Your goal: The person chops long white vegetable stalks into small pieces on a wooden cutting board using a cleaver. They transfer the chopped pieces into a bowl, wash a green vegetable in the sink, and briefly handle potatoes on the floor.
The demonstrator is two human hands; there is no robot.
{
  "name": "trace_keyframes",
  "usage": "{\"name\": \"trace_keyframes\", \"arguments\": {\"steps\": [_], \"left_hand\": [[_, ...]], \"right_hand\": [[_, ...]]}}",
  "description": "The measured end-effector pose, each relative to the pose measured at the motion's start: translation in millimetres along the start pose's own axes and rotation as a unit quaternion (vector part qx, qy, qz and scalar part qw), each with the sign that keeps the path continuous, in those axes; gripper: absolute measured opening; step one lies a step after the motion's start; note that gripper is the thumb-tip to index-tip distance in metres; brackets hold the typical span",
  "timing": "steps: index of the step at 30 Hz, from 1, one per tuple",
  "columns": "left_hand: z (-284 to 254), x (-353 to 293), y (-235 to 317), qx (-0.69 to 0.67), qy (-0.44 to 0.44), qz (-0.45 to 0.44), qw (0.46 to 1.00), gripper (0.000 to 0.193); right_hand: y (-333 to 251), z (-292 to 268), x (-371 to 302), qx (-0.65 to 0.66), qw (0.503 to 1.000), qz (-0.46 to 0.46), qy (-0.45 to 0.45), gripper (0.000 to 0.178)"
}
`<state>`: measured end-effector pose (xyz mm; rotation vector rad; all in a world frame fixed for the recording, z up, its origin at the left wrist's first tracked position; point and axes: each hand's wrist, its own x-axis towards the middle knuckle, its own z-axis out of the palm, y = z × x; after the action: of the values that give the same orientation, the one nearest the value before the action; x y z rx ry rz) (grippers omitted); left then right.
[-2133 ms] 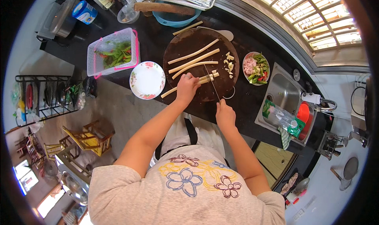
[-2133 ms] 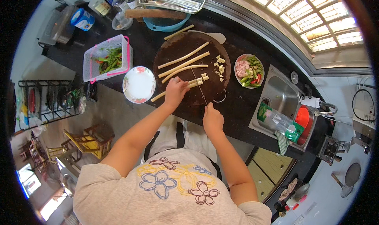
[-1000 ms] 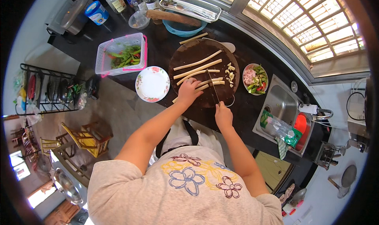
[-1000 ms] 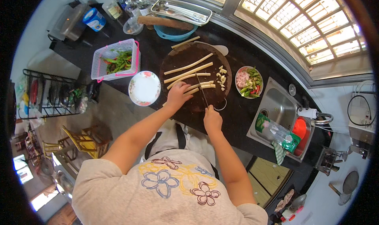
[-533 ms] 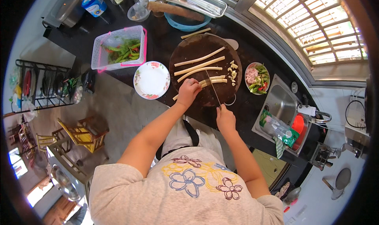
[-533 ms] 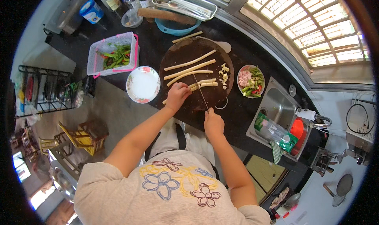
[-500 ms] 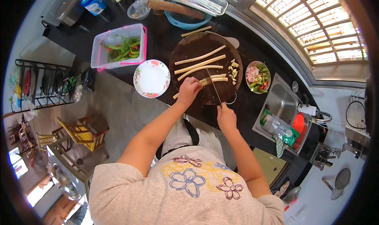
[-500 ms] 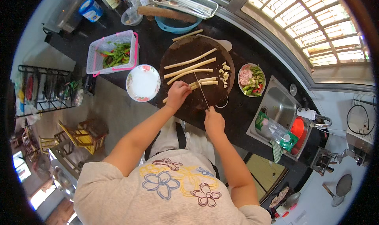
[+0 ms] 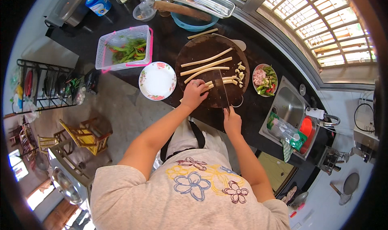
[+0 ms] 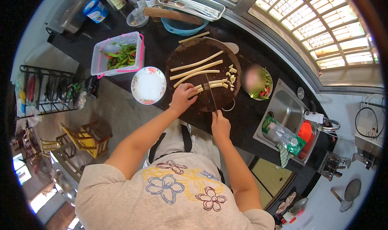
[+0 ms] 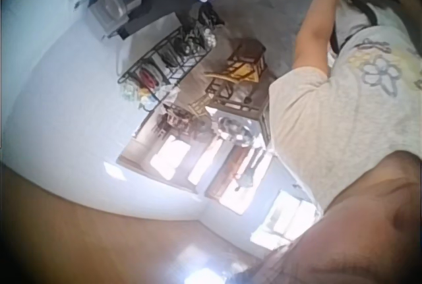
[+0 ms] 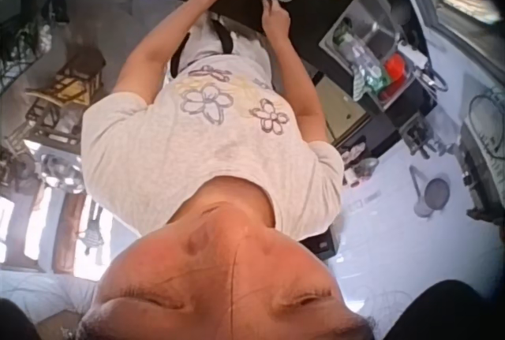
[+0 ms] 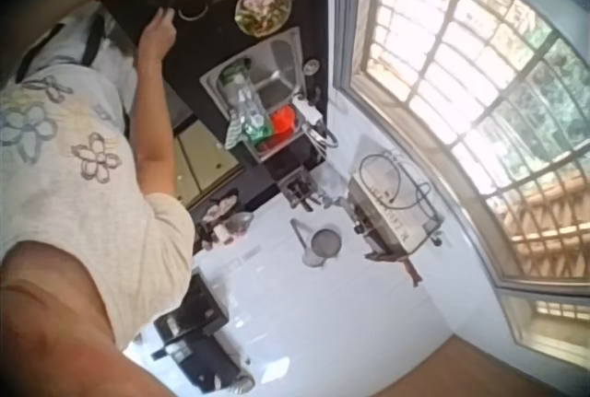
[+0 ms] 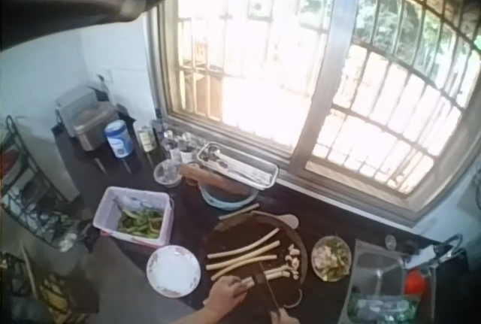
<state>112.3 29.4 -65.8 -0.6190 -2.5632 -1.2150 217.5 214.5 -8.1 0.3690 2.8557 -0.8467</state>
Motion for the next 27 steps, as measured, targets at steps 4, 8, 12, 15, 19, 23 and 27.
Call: {"name": "trace_keyframes", "arguments": {"steps": [4, 8, 12, 15, 19, 23, 27], "left_hand": [[-17.6, -7.6, 6.9, 0.018, -0.012, -0.009, 1.0, 0.025], [-10.5, -21.2, -6.1, -0.008, -0.008, -0.024, 1.0, 0.02], [-6.3, -23.8, -7.4, -0.011, 0.017, -0.04, 0.999, 0.015], [-3.7, -22.0, -5.8, -0.014, 0.021, -0.043, 0.999, 0.014], [-5.0, -20.3, -4.7, -0.014, 0.02, -0.044, 0.999, 0.014], [3.3, -11.8, -9.2, -0.026, 0.026, -0.041, 0.998, 0.017], [5.4, 1.9, 0.1, -0.024, 0.019, -0.069, 0.997, 0.024]], "right_hand": [[-11.5, -11.7, -10.4, -0.056, 0.997, -0.026, -0.041, 0.02], [-14.4, -9.0, -8.5, -0.09, 0.993, -0.042, -0.057, 0.019], [-21.6, -10.2, 6.2, -0.102, 0.99, -0.046, -0.083, 0.019], [-20.0, 4.5, 11.9, -0.103, 0.991, -0.032, -0.073, 0.019], [-6.9, 15.1, 7.5, -0.052, 0.998, -0.021, -0.031, 0.021], [-2.4, 2.3, 2.7, 0.054, 0.998, -0.009, 0.015, 0.023], [-9.5, -13.3, -0.6, -0.024, 0.999, -0.037, -0.027, 0.022]]}}
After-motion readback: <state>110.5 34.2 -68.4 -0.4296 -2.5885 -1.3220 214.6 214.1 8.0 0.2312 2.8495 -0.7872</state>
